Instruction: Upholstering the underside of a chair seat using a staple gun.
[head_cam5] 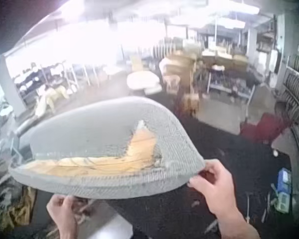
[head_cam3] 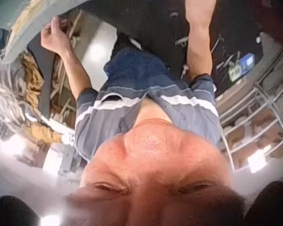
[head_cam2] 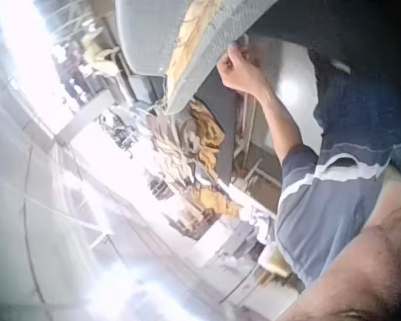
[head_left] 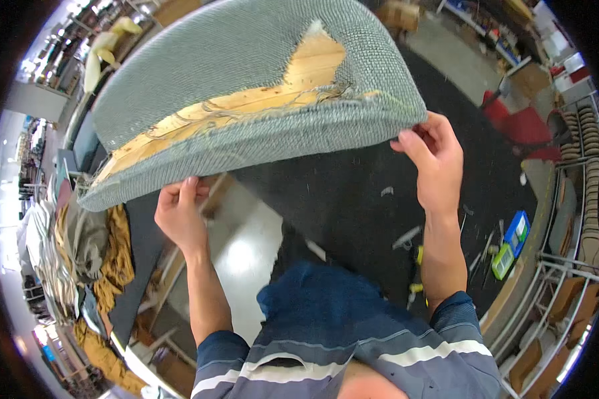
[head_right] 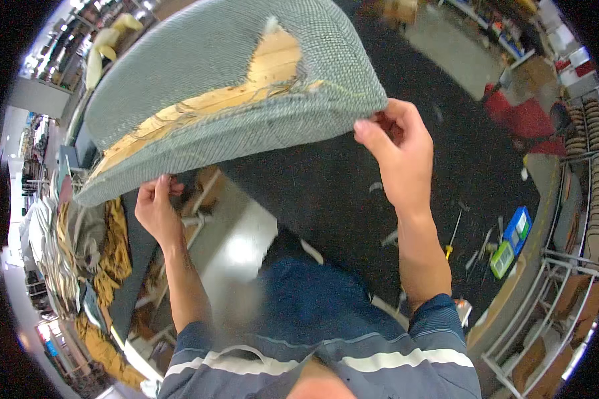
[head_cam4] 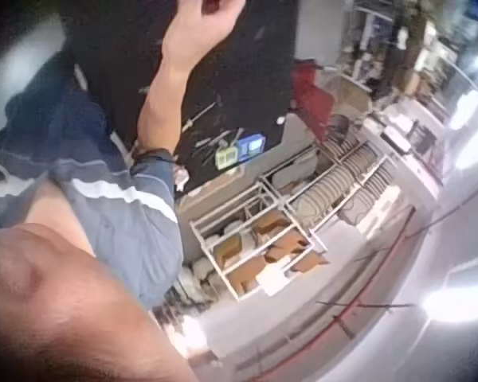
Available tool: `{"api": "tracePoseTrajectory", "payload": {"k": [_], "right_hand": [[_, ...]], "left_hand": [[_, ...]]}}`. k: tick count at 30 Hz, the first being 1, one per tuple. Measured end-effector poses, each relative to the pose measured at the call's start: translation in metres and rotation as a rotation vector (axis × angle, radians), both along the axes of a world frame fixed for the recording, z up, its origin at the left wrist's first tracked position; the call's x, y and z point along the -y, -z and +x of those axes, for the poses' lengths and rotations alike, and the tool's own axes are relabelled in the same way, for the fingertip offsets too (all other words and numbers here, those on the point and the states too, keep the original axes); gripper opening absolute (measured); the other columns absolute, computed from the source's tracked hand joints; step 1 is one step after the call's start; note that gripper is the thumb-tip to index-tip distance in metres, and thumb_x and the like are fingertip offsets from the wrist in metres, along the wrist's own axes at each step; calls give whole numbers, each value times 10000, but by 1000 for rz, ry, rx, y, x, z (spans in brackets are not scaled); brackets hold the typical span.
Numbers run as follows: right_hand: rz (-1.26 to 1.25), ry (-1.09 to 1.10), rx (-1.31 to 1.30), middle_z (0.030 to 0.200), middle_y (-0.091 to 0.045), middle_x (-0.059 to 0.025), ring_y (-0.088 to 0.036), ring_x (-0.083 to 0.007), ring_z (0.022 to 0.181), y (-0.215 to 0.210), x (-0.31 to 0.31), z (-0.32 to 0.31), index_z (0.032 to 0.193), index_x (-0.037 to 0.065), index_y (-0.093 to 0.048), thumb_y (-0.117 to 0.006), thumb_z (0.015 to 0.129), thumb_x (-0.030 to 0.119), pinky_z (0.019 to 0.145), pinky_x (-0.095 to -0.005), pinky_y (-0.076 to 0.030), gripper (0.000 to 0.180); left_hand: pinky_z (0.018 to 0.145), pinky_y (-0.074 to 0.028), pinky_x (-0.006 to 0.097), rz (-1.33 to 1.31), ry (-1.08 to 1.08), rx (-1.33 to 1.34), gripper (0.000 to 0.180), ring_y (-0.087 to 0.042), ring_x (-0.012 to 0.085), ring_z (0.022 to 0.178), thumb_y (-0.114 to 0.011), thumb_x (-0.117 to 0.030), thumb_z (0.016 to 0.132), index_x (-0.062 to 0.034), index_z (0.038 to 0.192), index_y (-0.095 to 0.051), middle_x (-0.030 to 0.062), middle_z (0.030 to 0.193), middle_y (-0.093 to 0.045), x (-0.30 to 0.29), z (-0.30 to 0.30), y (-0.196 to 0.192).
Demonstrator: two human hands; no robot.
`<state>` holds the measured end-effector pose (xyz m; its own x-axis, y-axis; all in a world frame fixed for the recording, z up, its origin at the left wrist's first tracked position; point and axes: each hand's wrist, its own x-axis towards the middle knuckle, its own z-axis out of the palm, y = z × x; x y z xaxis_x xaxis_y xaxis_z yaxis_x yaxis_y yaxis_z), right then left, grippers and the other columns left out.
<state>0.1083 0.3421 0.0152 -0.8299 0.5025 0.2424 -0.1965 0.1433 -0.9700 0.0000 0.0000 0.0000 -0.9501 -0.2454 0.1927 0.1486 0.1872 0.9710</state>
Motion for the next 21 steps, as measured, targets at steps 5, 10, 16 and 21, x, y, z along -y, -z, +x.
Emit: {"api": "tracePoseTrajectory", "payload": {"k": [5, 10, 16, 21], "right_hand": [[71, 239, 0, 948, -637, -46, -590, -122, 853, -61, -31, -100, 1071, -9, -609, -770, 898, 255, 783, -298, -507, 355], [786, 566, -479, 1268, -583, -178, -569, -323, 1177, -121, -65, -198, 1228, 1, -581, -811, 827, 282, 1015, -409, -446, 541], [877, 237, -524, 1246, -637, -126, -540, -290, 1265, -173, -77, -280, 1148, 56, -676, -706, 864, 109, 1103, -377, -395, 290], [940, 153, -500, 1266, -631, -120, -533, -292, 1264, -193, -94, -306, 1124, 59, -692, -705, 862, 107, 1087, -387, -410, 266]], "left_hand": [[582, -497, 235, -70, 100, -180, 280, -608, 105, 590, -791, -183, 887, 48, 773, -679, 66, 691, -674, -36, -107, -82], [585, -500, 236, -107, 94, -211, 299, -629, 101, 588, -817, -245, 866, 25, 786, -717, 69, 677, -693, -56, -179, -139], [590, -472, 239, -235, 127, -268, 328, -596, 88, 579, -796, -318, 881, -3, 815, -734, 38, 668, -679, -79, -245, -174], [718, -507, 290, -559, 164, -1121, 263, -628, 129, 706, -773, -273, 880, -17, 934, -746, 54, 775, -698, -127, -265, -209]]}}
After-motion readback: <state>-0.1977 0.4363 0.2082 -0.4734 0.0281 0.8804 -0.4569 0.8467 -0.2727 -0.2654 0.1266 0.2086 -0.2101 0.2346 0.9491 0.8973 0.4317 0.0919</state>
